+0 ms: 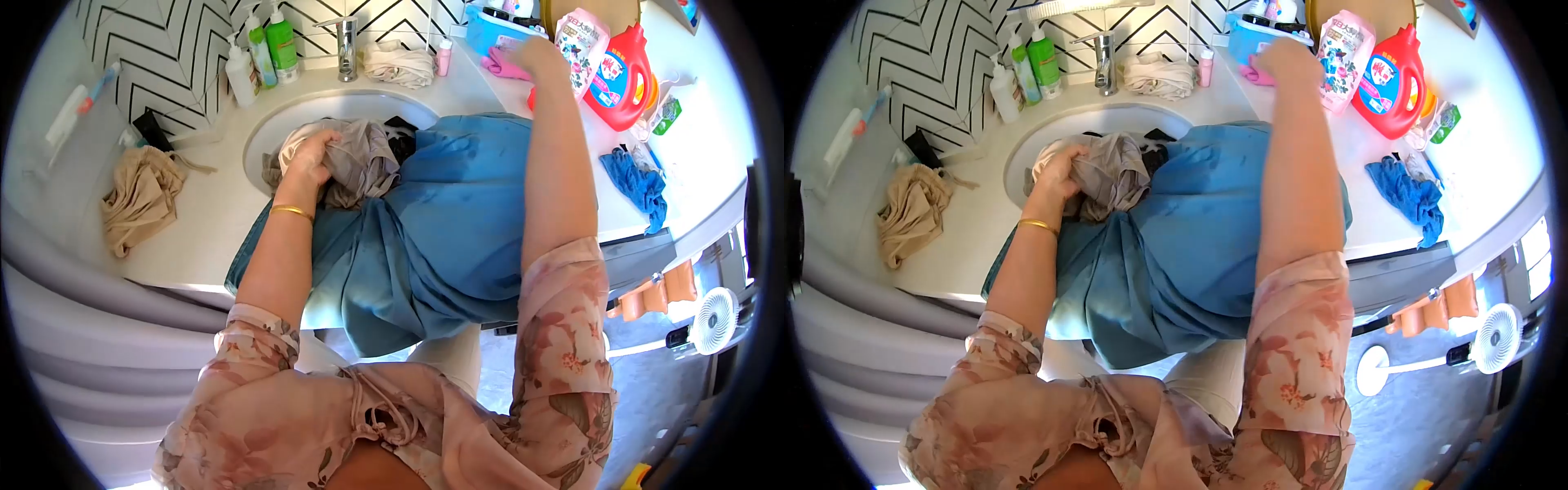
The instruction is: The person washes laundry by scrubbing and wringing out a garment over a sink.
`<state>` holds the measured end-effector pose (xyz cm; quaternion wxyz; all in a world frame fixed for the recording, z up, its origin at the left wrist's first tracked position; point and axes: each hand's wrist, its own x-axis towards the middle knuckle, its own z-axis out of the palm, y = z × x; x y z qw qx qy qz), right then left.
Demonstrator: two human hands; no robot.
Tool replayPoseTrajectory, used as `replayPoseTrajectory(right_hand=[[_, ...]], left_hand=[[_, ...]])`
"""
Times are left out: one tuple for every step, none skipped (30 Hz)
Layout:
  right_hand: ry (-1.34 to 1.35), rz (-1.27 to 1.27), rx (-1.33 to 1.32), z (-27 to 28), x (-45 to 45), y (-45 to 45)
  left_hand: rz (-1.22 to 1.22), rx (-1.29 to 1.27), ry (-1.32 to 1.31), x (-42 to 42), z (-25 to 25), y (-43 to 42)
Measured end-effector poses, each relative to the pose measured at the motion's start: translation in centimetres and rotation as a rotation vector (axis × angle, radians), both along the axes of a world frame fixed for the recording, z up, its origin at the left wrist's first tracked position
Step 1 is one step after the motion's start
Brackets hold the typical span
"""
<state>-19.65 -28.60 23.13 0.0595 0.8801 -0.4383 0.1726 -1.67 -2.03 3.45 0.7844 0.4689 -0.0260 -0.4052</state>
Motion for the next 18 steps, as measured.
replayPoseTrajectory(right_hand=[[0.038, 0.003, 0.05, -0.9, -0.4, -3.3], [0.08, 0.011, 0.104, -2.0, -0.4, -6.0], [0.087, 0.009, 0.158, -3.0, -0.3, -7.4], [0.062, -0.015, 0.202, -3.5, -0.5, -7.6], [0.023, -0.032, 0.258, -4.0, -0.8, -7.8], [-0.005, -0.047, 0.322, -4.5, -0.4, -7.5], [-0.04, -0.069, 0.372, -4.7, -0.6, -7.3], [-0.066, -0.091, 0.418, -4.8, -0.8, -7.1], [-0.084, -0.115, 0.451, -5.1, -1.0, -6.9], [-0.1, -0.134, 0.471, -5.3, -1.0, -6.8], [-0.116, -0.154, 0.481, -5.4, -1.1, -6.7], [-0.135, -0.165, 0.48, -5.3, -1.2, -6.8], [-0.147, -0.166, 0.468, -5.1, -1.3, -6.5], [-0.159, -0.138, 0.423, -4.7, -1.3, -6.8], [-0.169, -0.111, 0.378, -4.3, -1.2, -7.2], [-0.178, -0.082, 0.335, -3.6, -1.1, -6.6], [-0.036, -0.15, 0.401, -1.8, -0.7, -6.1], [-0.025, -0.035, 0.177, -1.8, 0.3, -6.1]], left_hand=[[0.057, -0.022, 0.044, -0.5, 1.0, 0.3], [0.122, -0.04, 0.09, -1.6, 2.7, 0.8], [0.19, -0.054, 0.138, -2.3, 3.5, 1.2], [0.21, -0.156, 0.212, -1.8, 3.3, 1.1], [0.231, -0.261, 0.283, -0.8, 3.1, 0.8], [0.276, -0.361, 0.358, -0.1, 2.3, 1.6], [0.281, -0.422, 0.35, 0.3, 2.0, 1.8], [0.282, -0.485, 0.338, 0.6, 2.0, 1.8], [0.28, -0.545, 0.328, 0.3, 2.2, 1.9], [0.278, -0.573, 0.331, 0.1, 2.4, 2.0], [0.274, -0.602, 0.335, -0.1, 2.7, 2.1], [0.269, -0.632, 0.338, -0.3, 3.0, 2.3], [0.25, -0.666, 0.345, -0.1, 2.9, 2.3], [0.271, -0.681, 0.342, 0.0, 2.9, 2.3], [0.294, -0.696, 0.34, 0.0, 2.9, 2.3], [0.318, -0.71, 0.339, -0.1, 2.8, 2.3], [0.325, -0.745, 0.343, 0.0, 2.7, 2.4], [0.329, -0.78, 0.345, 0.0, 2.7, 2.4]])
